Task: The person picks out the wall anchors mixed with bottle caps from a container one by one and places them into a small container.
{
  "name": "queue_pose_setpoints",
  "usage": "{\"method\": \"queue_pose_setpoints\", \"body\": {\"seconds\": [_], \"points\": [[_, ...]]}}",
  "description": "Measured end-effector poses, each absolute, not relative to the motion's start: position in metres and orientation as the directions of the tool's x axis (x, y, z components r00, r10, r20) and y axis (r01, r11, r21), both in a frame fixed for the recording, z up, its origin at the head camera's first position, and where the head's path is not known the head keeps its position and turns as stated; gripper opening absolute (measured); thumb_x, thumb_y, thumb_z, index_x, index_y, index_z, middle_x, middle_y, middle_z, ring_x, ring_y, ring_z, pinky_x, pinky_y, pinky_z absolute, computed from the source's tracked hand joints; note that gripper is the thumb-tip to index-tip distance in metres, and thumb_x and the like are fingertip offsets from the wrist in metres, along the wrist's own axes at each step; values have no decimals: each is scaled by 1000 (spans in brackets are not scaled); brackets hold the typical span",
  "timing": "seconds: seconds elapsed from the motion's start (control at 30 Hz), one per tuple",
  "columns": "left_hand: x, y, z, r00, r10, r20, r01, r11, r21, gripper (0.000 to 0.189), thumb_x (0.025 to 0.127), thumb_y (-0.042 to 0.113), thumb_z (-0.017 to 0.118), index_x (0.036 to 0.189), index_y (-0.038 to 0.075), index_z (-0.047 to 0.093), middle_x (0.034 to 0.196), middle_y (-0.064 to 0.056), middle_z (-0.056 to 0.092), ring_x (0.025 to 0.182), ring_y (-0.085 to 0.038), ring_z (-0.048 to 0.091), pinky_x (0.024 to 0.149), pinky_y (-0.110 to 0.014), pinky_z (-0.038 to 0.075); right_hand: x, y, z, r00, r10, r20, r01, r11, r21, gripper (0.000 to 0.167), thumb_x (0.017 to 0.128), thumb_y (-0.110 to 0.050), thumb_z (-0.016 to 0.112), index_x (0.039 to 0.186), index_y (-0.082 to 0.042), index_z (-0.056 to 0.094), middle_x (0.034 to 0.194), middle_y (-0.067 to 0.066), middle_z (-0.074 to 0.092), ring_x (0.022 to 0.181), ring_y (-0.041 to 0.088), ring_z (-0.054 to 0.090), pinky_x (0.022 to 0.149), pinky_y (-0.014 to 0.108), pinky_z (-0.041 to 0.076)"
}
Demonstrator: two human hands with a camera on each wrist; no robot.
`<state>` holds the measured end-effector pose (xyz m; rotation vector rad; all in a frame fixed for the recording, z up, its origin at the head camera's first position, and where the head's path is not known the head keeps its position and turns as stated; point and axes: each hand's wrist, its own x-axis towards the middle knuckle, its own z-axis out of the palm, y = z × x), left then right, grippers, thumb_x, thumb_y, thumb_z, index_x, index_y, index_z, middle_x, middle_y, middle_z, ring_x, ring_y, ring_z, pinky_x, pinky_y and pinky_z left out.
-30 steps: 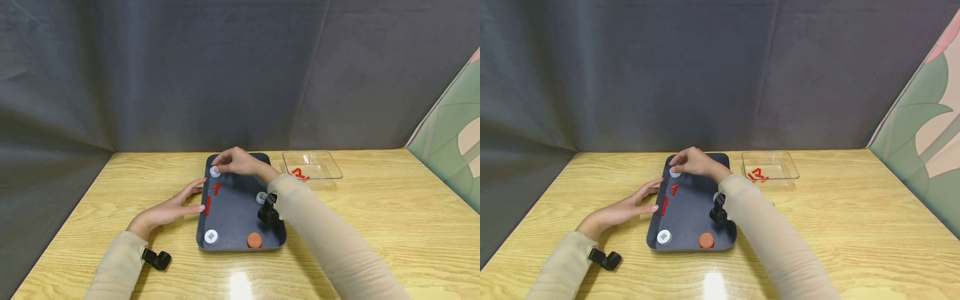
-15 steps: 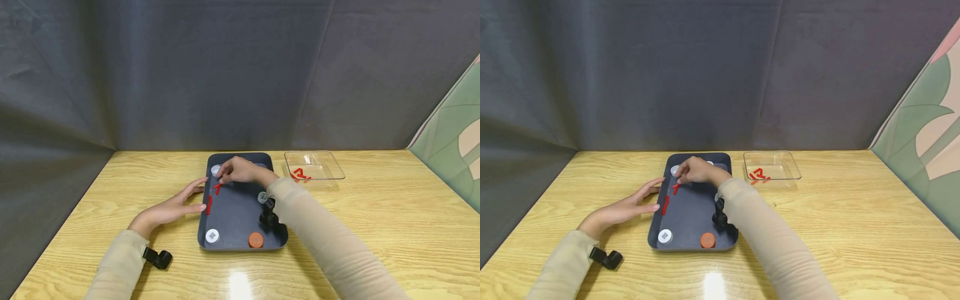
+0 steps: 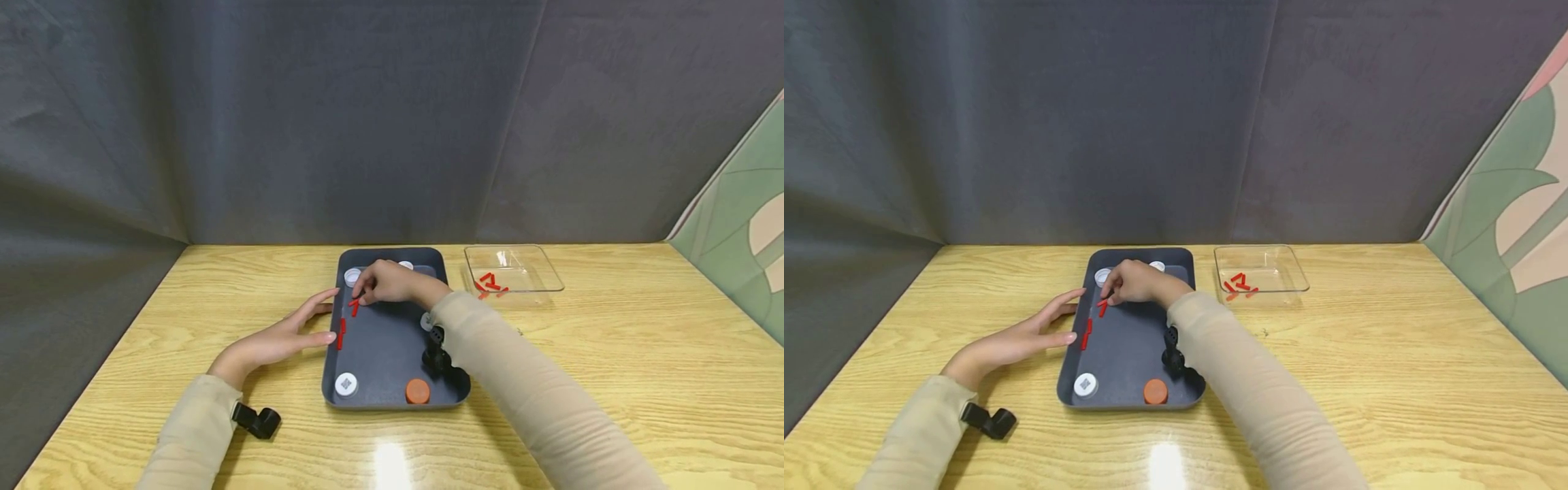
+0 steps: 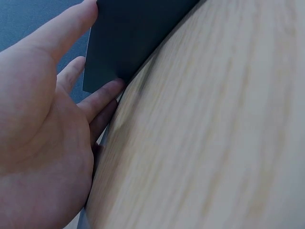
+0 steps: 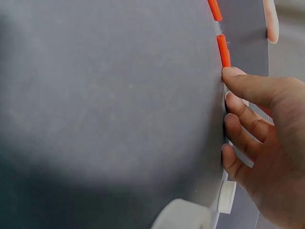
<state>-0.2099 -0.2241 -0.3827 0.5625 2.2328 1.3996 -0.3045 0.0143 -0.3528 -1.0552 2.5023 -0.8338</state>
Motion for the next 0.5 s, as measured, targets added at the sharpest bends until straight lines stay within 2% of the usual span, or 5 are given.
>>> {"method": "queue_pose_setpoints", "body": {"seconds": [0.27, 0.5], "points": [[-210, -224, -383, -816, 558, -150, 107, 400, 910, 77, 100, 31, 61, 159, 32, 12, 159, -16, 20, 146, -35, 17, 111, -62, 20, -304, 13, -354, -714, -697, -67, -523, 594, -611, 7, 87, -6, 75, 94, -6, 76, 72, -3, 61, 65, 7, 51, 63, 20, 41], [-210, -225, -382, -815, 559, -151, 104, 399, 911, 77, 100, 31, 61, 159, 32, 12, 159, -16, 21, 146, -35, 18, 111, -62, 21, -303, 12, -353, -710, -700, -76, -527, 599, -603, 5, 89, -6, 73, 92, -7, 76, 75, -4, 65, 67, 7, 52, 64, 20, 43]]}}
